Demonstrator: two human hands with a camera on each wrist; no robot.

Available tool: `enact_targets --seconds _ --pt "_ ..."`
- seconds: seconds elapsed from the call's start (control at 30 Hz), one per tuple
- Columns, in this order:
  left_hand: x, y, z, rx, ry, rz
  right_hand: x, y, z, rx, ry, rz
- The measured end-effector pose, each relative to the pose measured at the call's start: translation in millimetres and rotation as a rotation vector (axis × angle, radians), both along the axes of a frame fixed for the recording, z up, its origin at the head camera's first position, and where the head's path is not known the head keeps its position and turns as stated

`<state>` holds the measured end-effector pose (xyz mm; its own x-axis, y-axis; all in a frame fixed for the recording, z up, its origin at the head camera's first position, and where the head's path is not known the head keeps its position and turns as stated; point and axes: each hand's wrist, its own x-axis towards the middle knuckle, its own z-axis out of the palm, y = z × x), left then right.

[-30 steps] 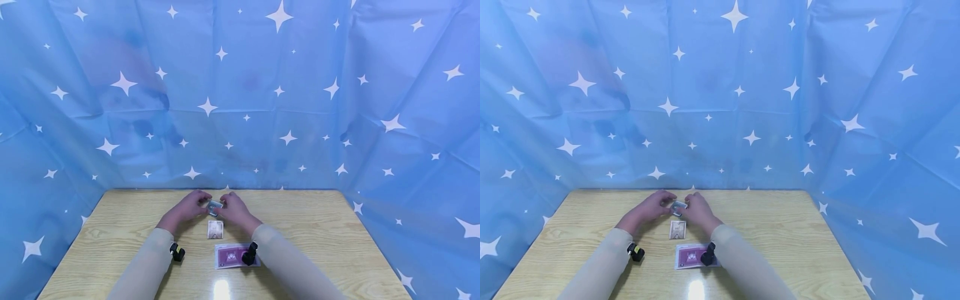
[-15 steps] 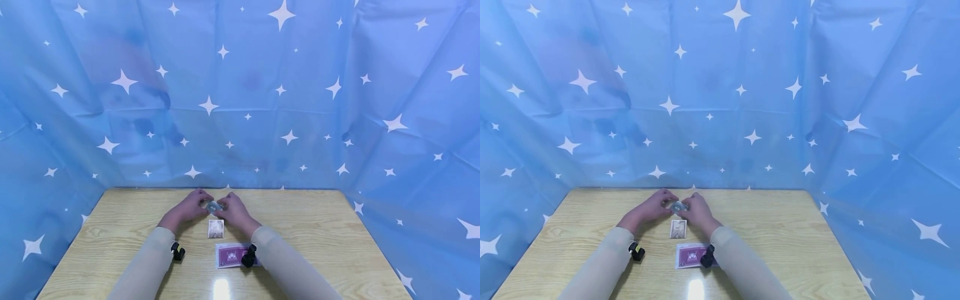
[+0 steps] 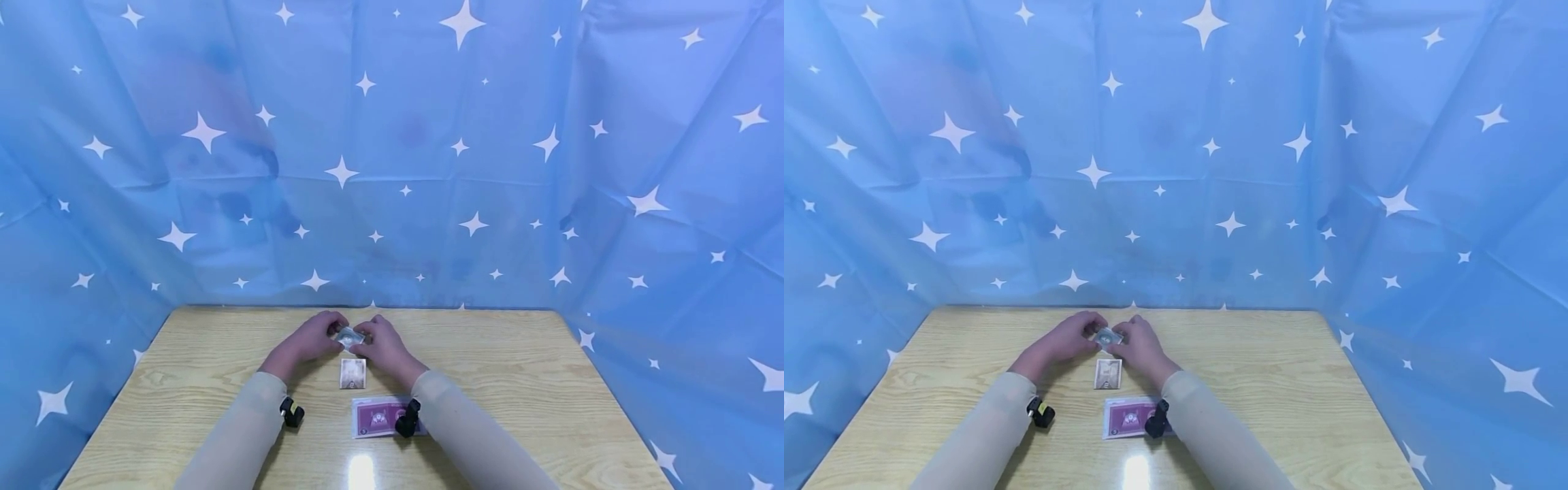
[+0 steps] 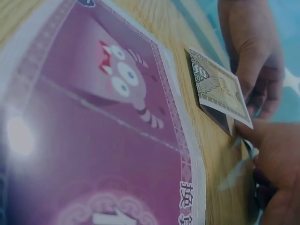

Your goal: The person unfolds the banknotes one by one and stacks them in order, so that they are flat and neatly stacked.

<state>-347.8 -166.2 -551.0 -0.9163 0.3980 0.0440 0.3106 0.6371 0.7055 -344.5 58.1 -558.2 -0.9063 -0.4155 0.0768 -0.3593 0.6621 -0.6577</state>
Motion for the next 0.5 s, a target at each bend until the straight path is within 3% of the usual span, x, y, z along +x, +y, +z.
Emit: enact_targets --seconds 0.23,0.5 --pt "0.8 5.8 2.0 -0.003 -0.003 0.023 1.7 2.3 0.4 -0.029 0.017 0.025" --pt "4.4 10.3 -1.3 0.091 -0.015 0.061 0.8 4.1 -1.4 -0.037 0.044 0.055"
